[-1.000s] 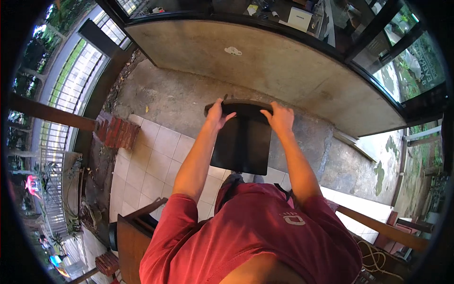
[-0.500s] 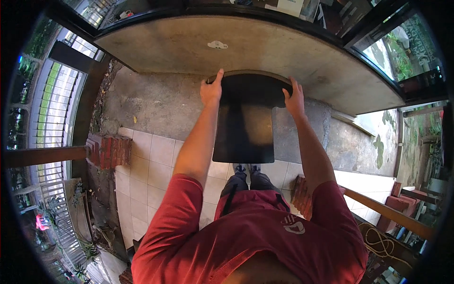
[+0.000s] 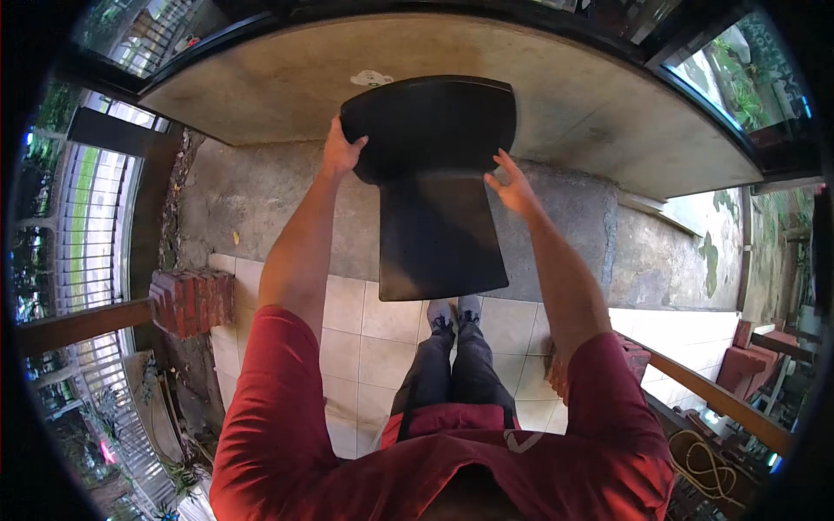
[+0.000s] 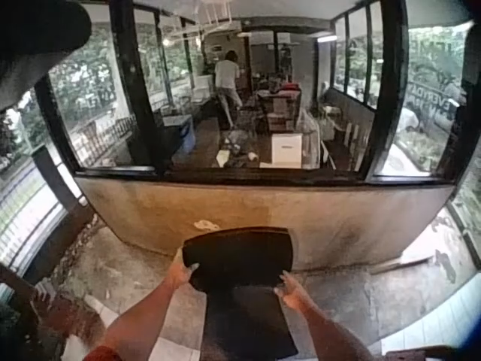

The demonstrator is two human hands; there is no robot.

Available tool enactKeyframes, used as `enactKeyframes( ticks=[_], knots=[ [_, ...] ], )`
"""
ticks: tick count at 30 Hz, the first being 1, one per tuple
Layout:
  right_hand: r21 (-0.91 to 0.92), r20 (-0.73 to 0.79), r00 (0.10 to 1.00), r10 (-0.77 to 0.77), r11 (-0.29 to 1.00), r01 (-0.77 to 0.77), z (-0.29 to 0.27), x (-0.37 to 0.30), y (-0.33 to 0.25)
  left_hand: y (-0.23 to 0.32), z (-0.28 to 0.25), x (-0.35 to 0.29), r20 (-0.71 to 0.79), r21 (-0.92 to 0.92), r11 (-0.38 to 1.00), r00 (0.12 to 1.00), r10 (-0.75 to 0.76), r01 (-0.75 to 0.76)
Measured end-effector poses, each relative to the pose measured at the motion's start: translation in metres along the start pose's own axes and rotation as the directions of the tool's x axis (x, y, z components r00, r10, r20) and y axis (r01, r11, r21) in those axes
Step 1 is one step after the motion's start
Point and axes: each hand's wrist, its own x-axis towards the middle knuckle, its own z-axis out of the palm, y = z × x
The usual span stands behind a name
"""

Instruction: Arranging and stacking chairs at tables in a restaurant setting.

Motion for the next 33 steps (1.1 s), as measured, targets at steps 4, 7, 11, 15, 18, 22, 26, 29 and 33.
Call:
enactKeyframes(
  ticks=[4, 7, 11, 15, 18, 22, 26, 29, 33],
  knots=[
    [0.064, -0.098, 0.993, 0.067, 0.996, -0.061, 0.019, -0.015, 0.031, -0.022, 0.007, 0.035, -0.059, 0.105, 0.994, 0.998, -0.005, 0.011],
    [-0.119, -0.007, 0.984, 0.18, 0.977, -0.18, 0.041, -0.059, 0.072, -0.04, -0.002, 0.038, 0.019, 0.05, 0.999, 1.0, -0.013, 0.012],
    [-0.338, -0.049, 0.874, 0.484, 0.815, -0.471, 0.068, -0.125, 0.143, -0.047, 0.014, 0.018, -0.052, -0.025, 0.999, 0.998, 0.047, -0.048],
    [-0.318, -0.062, 0.811, 0.582, 0.759, -0.569, 0.093, -0.171, 0.203, -0.138, 0.067, -0.068, -0.136, 0.044, 0.965, 0.958, -0.252, 0.26],
    [-0.254, -0.109, 0.847, 0.52, 0.809, -0.53, 0.089, -0.183, 0.218, -0.212, 0.104, -0.186, 0.237, 0.314, 0.711, 0.673, -0.701, 0.63],
    [-0.161, -0.056, 0.813, 0.58, 0.798, -0.581, 0.081, -0.197, 0.262, -0.204, 0.134, -0.318, 0.452, 0.236, 0.327, 0.195, -0.87, 0.915],
    [-0.146, -0.081, 0.825, 0.559, 0.813, -0.564, 0.099, -0.193, 0.25, -0.217, 0.16, -0.37, 0.323, -0.407, 0.342, 0.483, -0.813, 0.847],
    [-0.218, -0.113, 0.842, 0.527, 0.814, -0.539, 0.095, -0.193, 0.247, -0.233, 0.164, -0.376, 0.321, -0.399, 0.436, 0.568, -0.757, 0.807],
    [-0.25, -0.091, 0.848, 0.522, 0.813, -0.527, 0.103, -0.204, 0.243, -0.26, 0.157, -0.371, 0.297, -0.45, 0.505, 0.657, -0.693, 0.737]
  ],
)
